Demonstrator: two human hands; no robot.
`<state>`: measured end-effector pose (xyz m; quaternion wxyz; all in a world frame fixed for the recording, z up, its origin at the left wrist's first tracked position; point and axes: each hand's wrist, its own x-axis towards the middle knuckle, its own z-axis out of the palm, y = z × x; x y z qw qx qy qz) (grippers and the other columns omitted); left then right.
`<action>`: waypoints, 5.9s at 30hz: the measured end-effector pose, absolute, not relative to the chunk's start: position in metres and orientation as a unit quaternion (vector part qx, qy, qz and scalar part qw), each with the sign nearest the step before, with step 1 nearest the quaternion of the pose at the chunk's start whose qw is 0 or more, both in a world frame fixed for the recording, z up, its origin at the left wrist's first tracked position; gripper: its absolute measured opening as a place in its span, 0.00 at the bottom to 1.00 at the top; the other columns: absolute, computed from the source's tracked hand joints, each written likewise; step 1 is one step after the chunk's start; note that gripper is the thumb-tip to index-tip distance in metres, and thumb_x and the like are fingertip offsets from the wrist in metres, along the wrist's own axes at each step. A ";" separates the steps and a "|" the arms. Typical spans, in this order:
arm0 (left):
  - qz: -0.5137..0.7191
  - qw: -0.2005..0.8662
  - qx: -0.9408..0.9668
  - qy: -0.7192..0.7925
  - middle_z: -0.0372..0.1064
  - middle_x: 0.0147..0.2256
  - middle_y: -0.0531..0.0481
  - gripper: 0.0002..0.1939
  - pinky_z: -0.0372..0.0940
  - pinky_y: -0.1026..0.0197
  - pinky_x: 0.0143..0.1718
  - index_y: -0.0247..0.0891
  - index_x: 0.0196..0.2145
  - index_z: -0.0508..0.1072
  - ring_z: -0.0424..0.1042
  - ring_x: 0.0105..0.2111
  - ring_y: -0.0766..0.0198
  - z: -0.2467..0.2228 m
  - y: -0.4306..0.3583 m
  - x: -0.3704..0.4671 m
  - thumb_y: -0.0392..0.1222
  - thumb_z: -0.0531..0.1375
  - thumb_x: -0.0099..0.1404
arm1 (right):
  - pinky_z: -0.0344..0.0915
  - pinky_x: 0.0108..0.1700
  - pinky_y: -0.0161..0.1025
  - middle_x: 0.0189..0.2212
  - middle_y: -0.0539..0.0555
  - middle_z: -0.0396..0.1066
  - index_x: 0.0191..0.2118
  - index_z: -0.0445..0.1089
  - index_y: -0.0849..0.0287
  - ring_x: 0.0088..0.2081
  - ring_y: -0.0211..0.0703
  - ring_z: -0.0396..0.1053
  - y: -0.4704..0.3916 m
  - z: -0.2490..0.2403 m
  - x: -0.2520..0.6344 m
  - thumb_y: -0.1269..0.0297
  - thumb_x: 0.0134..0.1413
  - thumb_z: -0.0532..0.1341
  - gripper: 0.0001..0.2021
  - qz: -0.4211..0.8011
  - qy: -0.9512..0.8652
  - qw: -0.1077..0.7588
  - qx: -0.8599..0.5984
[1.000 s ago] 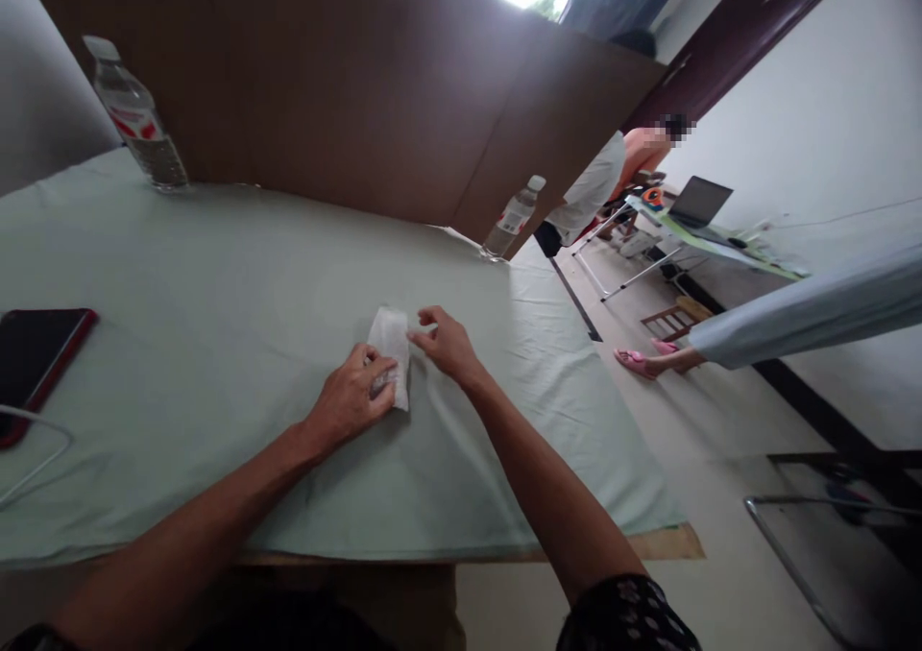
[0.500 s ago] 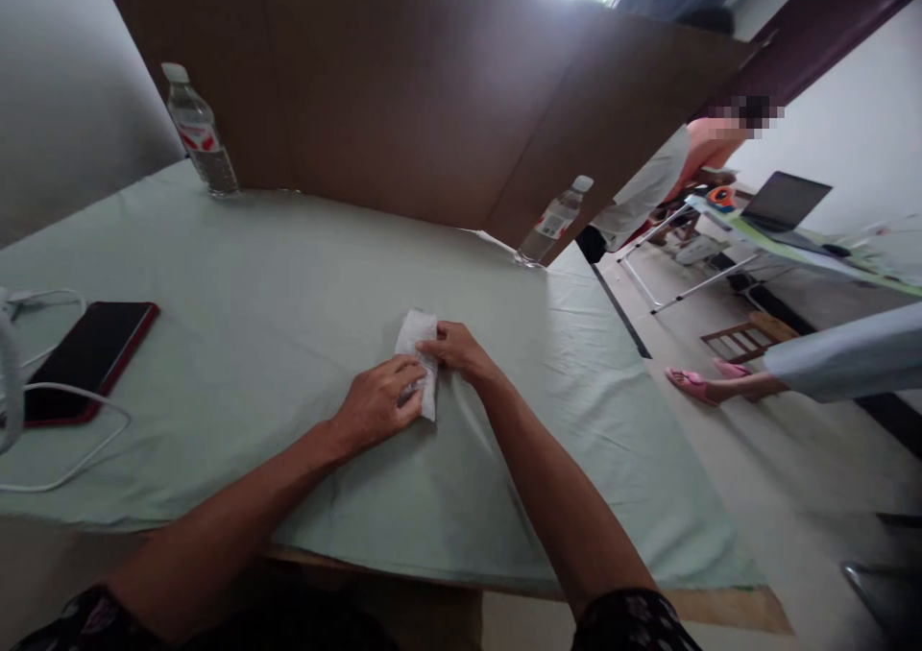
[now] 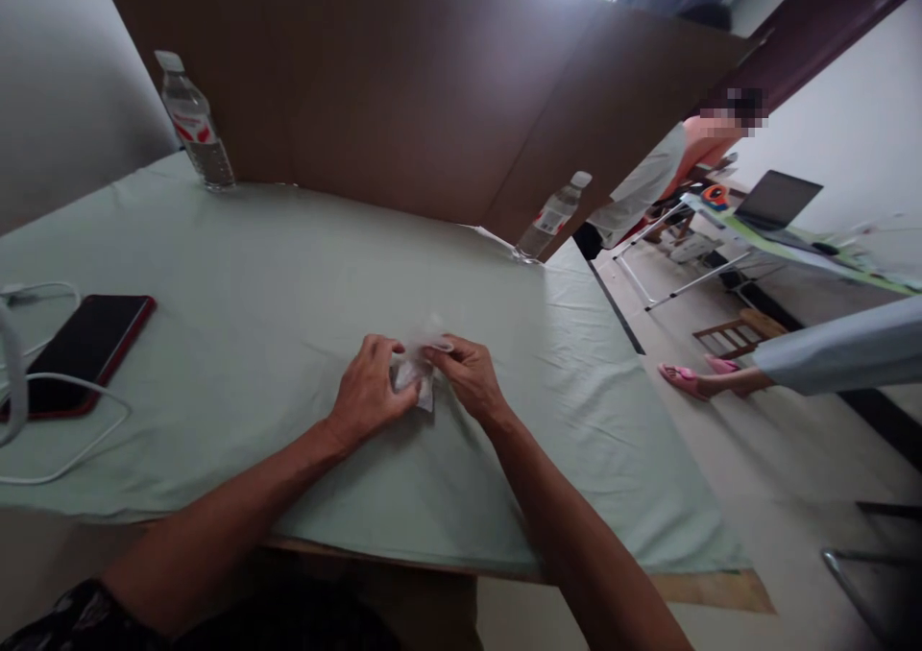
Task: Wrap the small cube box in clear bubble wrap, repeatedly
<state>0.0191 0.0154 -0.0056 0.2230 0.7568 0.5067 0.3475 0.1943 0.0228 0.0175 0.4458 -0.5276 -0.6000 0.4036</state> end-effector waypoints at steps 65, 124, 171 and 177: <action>0.244 0.632 0.617 0.400 0.73 0.45 0.42 0.27 0.69 0.51 0.47 0.35 0.48 0.68 0.75 0.44 0.54 0.011 0.038 -0.009 0.44 0.68 0.50 | 0.69 0.46 0.46 0.46 0.61 0.74 0.56 0.68 0.60 0.40 0.47 0.70 -0.024 -0.002 0.208 0.48 0.47 0.70 0.33 0.228 -0.647 0.368 -0.627; 0.240 0.667 0.595 0.379 0.72 0.45 0.43 0.54 0.68 0.56 0.44 0.37 0.70 0.50 0.75 0.41 0.57 0.010 0.038 -0.009 0.45 0.70 0.51 | 0.64 0.37 0.36 0.31 0.51 0.74 0.35 0.75 0.58 0.33 0.39 0.67 0.021 0.007 0.191 0.47 0.55 0.61 0.18 0.499 -0.573 0.375 -0.532; 0.336 0.565 0.618 0.431 0.75 0.45 0.41 0.33 0.67 0.57 0.43 0.31 0.58 0.66 0.74 0.40 0.59 -0.008 0.058 -0.020 0.47 0.61 0.57 | 0.61 0.62 0.58 0.62 0.63 0.65 0.63 0.62 0.52 0.63 0.57 0.63 0.010 -0.014 0.193 0.45 0.57 0.64 0.32 0.045 -0.806 0.372 -0.459; 0.337 0.572 0.616 0.424 0.75 0.44 0.42 0.32 0.68 0.56 0.43 0.32 0.58 0.67 0.74 0.41 0.58 -0.007 0.058 -0.020 0.48 0.61 0.58 | 0.61 0.60 0.57 0.64 0.61 0.64 0.55 0.72 0.51 0.63 0.58 0.63 0.011 -0.016 0.188 0.54 0.59 0.64 0.19 0.010 -0.844 0.283 -0.456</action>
